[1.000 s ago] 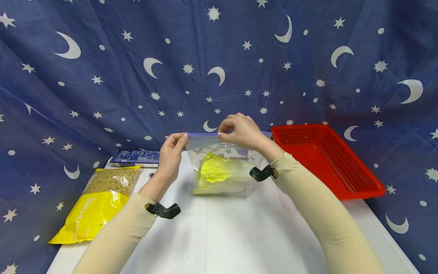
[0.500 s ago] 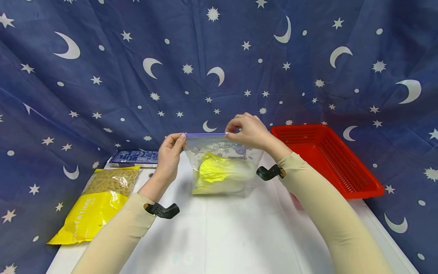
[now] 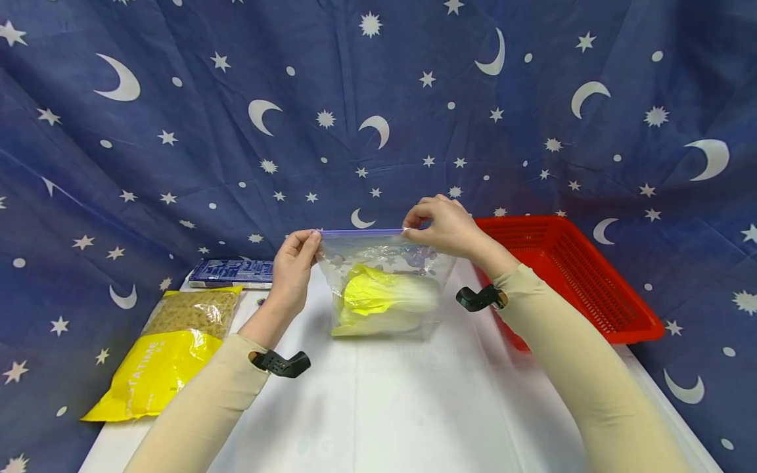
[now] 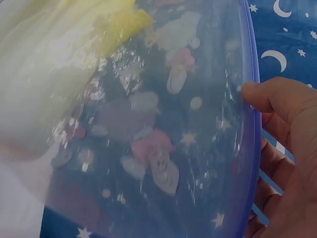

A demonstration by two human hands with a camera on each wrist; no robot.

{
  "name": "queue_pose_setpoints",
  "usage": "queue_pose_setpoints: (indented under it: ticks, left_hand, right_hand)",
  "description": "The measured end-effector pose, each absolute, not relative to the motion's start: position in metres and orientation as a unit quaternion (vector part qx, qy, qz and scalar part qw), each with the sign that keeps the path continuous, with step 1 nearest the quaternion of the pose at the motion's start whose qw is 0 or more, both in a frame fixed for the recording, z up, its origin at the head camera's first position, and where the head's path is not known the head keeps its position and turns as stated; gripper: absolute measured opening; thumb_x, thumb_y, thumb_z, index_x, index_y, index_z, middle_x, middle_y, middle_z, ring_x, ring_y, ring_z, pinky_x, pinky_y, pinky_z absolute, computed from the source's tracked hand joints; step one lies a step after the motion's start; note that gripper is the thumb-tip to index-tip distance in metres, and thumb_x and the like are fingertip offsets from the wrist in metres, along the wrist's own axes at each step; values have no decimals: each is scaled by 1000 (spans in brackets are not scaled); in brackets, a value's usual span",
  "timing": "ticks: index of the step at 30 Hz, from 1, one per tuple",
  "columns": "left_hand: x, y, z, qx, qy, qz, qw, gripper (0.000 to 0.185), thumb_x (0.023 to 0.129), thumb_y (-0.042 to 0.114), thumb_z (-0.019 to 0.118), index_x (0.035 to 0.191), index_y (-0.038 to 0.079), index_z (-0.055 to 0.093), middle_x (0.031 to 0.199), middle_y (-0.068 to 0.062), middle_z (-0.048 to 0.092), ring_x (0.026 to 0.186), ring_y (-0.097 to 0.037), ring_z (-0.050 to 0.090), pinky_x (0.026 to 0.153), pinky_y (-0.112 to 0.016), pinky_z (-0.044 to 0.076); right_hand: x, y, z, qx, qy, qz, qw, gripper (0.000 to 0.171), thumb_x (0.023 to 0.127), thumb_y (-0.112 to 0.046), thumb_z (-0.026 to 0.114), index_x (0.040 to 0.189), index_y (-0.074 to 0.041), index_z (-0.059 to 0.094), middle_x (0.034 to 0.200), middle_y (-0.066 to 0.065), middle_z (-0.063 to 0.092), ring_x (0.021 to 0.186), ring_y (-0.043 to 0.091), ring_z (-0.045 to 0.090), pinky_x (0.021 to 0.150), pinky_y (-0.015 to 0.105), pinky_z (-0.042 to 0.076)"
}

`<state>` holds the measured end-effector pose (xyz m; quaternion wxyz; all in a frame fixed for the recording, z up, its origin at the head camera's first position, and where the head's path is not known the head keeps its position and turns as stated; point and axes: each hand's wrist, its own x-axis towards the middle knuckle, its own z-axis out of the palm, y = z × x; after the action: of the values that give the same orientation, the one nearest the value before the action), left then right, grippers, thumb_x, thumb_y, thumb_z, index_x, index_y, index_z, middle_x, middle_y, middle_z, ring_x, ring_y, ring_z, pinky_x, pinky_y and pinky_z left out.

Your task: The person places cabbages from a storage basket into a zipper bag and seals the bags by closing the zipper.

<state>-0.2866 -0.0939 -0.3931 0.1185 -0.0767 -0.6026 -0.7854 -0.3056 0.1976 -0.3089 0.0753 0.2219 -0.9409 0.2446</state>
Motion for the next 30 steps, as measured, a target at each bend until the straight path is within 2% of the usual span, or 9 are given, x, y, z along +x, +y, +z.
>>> queue_pose_setpoints:
  ticks: [7,18,26,30]
  left_hand:
    - [-286,-94,-392,-76,-601,-786,126,6,104,19,63,103,13,63,88,2,59,81,-13,54,77,-25,49]
    - [-287,-97,-394,-95,-613,-775,119,14,105,23,60,109,10,62,96,0,61,88,-13,62,83,-27,51]
    - [-286,-99,-393,-89,-613,-776,119,14,105,23,60,110,10,61,93,1,64,88,-12,66,80,-26,51]
    - [-286,-99,-394,-88,-613,-776,119,14,105,23,60,110,11,61,93,2,64,88,-11,66,80,-26,50]
  right_hand:
    - [-304,208,-310,221,-941,244,73,11,91,-32,77,96,-22,77,95,-6,64,99,19,50,105,48,34]
    - [-302,222,-311,211,-942,249,78,13,90,-31,77,97,-19,78,97,-5,64,101,20,51,105,50,35]
    - [-303,232,-313,206,-941,258,74,15,91,-31,77,99,-19,78,100,-3,64,106,24,51,106,50,34]
    - [-302,235,-312,201,-942,260,72,15,90,-31,78,100,-19,78,100,-3,65,107,22,50,106,50,34]
